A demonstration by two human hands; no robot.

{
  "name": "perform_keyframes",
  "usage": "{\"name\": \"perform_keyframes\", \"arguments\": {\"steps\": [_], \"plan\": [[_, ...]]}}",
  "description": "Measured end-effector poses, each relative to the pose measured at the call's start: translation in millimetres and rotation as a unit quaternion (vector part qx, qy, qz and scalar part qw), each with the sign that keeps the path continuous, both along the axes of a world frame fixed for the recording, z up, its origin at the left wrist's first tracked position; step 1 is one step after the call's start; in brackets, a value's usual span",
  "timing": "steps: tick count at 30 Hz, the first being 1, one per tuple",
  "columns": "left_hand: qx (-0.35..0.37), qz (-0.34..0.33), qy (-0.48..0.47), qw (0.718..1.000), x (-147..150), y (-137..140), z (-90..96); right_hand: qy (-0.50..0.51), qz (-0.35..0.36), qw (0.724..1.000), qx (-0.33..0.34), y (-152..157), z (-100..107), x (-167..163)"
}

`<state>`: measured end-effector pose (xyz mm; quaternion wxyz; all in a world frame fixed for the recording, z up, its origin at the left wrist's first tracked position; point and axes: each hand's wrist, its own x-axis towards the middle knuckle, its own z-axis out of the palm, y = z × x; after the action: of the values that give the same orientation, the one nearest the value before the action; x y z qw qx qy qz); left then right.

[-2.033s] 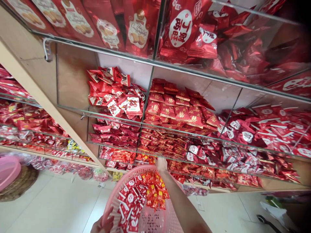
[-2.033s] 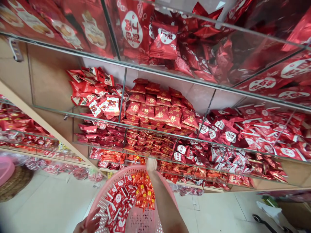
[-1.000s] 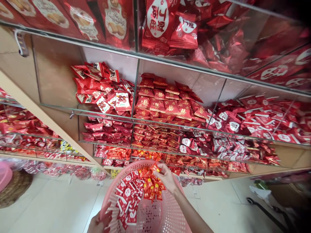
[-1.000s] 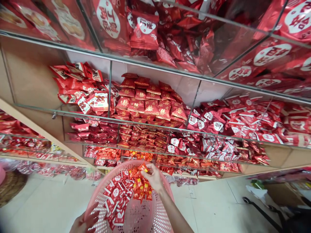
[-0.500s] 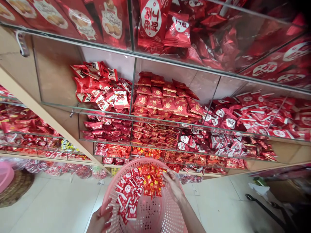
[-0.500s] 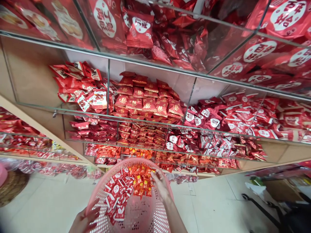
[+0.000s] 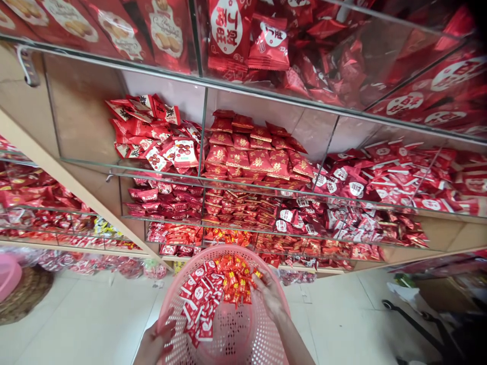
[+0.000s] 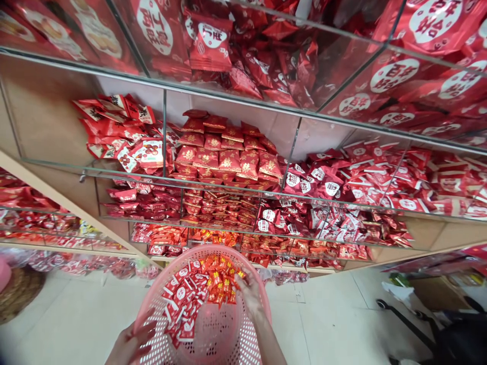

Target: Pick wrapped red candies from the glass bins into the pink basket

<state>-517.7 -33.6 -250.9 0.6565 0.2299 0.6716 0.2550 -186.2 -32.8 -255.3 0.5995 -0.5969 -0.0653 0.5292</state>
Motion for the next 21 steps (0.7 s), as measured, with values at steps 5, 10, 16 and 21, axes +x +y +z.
{"name": "perform_keyframes", "arguments": {"steps": [5,10,16,21], "plan": [[0.012,0.009,0.036,0.999,4,-2,-0.7,-0.057,0.055,0.996,0.031,2,-12,-6],[0.025,0.005,0.042,0.999,6,-5,-4.8,-0.075,0.050,0.996,0.027,-1,-18,-7],[0.032,0.014,0.040,0.999,6,-7,-7.3,-0.144,0.041,0.989,0.014,0,-29,-13],[0.036,0.012,0.035,0.999,7,-7,-6.4,-0.299,0.049,0.953,0.030,3,-36,-28]]}}
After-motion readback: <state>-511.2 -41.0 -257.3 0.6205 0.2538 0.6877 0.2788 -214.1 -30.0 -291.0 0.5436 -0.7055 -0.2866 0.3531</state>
